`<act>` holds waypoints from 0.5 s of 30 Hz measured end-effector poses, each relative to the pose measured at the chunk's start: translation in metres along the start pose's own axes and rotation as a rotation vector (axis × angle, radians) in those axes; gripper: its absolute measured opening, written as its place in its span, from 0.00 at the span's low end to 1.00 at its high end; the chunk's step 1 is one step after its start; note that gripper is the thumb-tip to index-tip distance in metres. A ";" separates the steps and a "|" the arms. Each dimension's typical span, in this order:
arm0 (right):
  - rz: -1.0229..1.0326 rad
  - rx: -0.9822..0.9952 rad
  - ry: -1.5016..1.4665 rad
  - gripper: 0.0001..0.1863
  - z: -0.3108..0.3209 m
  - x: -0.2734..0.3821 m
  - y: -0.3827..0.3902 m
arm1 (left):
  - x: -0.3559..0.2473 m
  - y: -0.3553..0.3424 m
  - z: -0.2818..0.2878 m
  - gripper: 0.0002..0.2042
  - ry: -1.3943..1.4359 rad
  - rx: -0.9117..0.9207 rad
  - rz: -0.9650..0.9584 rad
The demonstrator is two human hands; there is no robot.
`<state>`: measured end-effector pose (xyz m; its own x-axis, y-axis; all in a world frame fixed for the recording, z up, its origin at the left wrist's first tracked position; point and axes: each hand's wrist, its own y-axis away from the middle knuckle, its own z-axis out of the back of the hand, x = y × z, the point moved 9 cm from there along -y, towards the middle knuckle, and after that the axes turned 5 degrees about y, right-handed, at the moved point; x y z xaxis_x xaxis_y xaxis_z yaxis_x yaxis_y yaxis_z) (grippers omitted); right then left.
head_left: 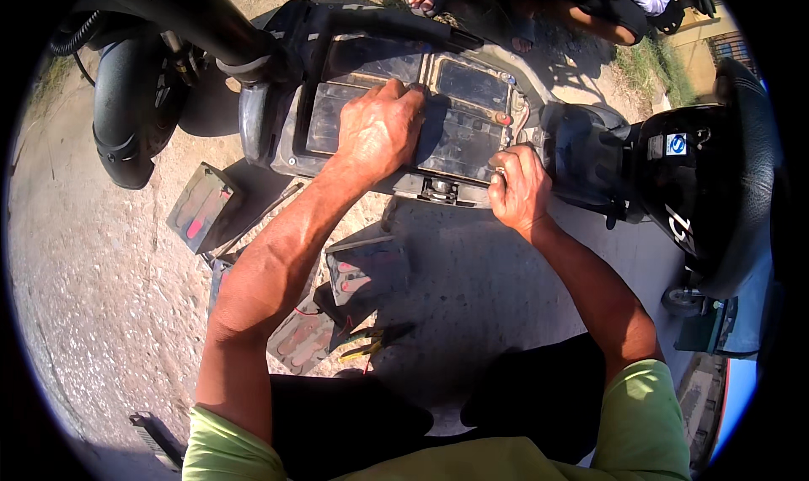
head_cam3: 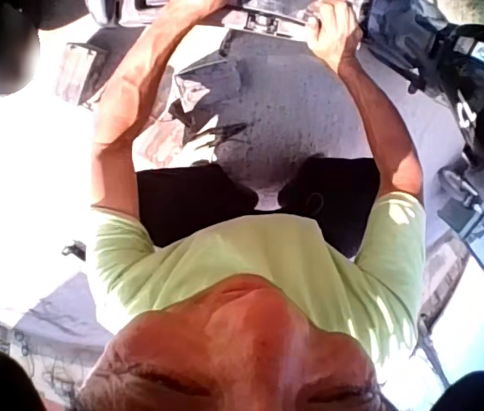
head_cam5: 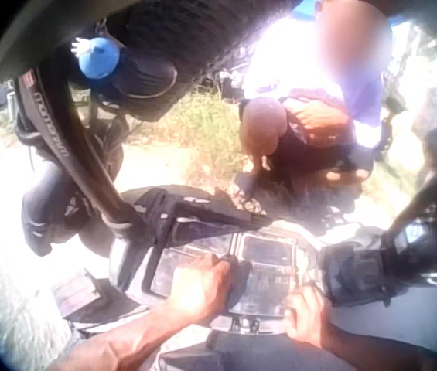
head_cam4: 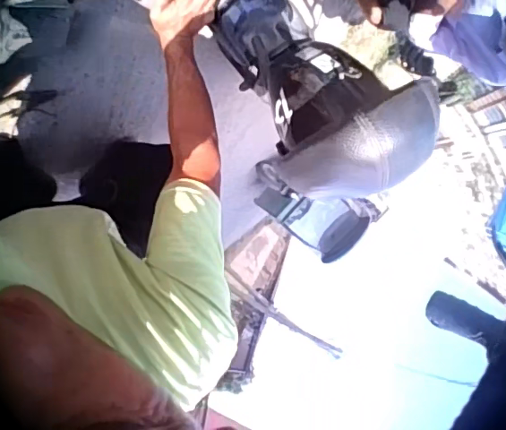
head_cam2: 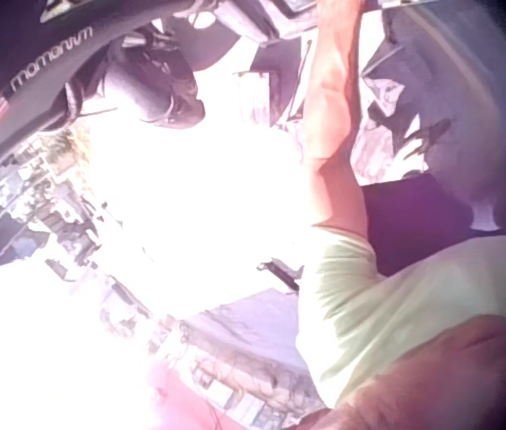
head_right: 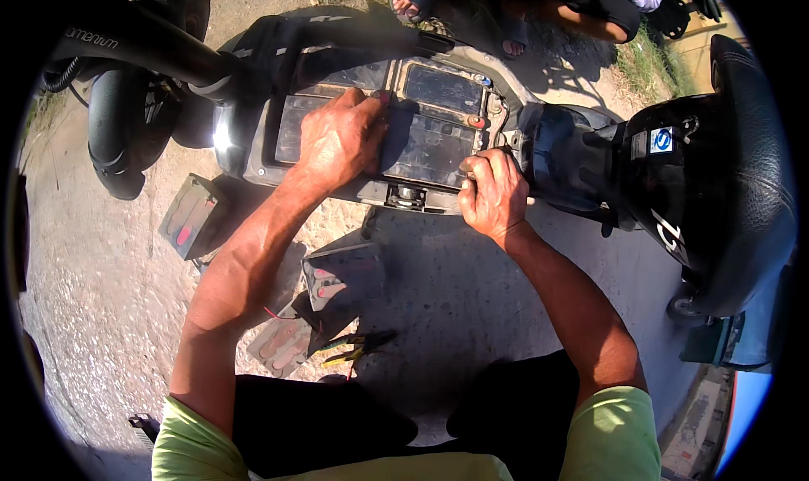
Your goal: The person installs several batteries into the under-seat compartment of a scooter. They place each battery into the compartment, connect the red and black wires between them, and tighten the terminal nuts using a wrench and pliers.
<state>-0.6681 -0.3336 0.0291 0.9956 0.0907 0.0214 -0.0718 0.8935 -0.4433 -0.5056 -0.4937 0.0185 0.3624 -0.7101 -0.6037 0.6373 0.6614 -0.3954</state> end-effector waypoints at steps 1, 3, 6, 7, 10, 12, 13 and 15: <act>0.004 -0.013 -0.012 0.14 -0.001 0.002 -0.002 | 0.004 -0.002 -0.001 0.15 -0.025 0.022 0.022; 0.003 -0.013 -0.016 0.14 -0.004 0.002 -0.002 | 0.004 -0.004 -0.003 0.15 -0.058 0.065 0.064; -0.005 -0.012 0.013 0.14 0.000 0.000 -0.002 | 0.004 -0.010 -0.007 0.14 -0.071 0.137 0.119; -0.011 -0.008 0.008 0.14 0.000 -0.001 -0.002 | 0.003 -0.010 -0.007 0.13 -0.067 0.119 0.090; 0.000 -0.011 0.005 0.14 -0.003 -0.001 -0.004 | 0.003 0.004 0.003 0.12 -0.029 -0.015 0.038; 0.036 -0.036 0.010 0.14 -0.006 0.002 -0.005 | 0.000 0.011 0.007 0.10 -0.091 -0.085 -0.006; 0.020 0.015 0.009 0.14 -0.009 0.005 -0.004 | 0.003 0.011 0.002 0.10 -0.102 -0.070 -0.034; 0.064 0.005 0.013 0.13 -0.009 0.006 0.002 | -0.002 0.005 -0.003 0.11 -0.089 0.003 0.027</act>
<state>-0.6613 -0.3354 0.0208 0.9897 0.1419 -0.0187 -0.1357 0.8882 -0.4390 -0.5048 -0.4884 0.0152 0.4385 -0.7104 -0.5505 0.6284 0.6802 -0.3774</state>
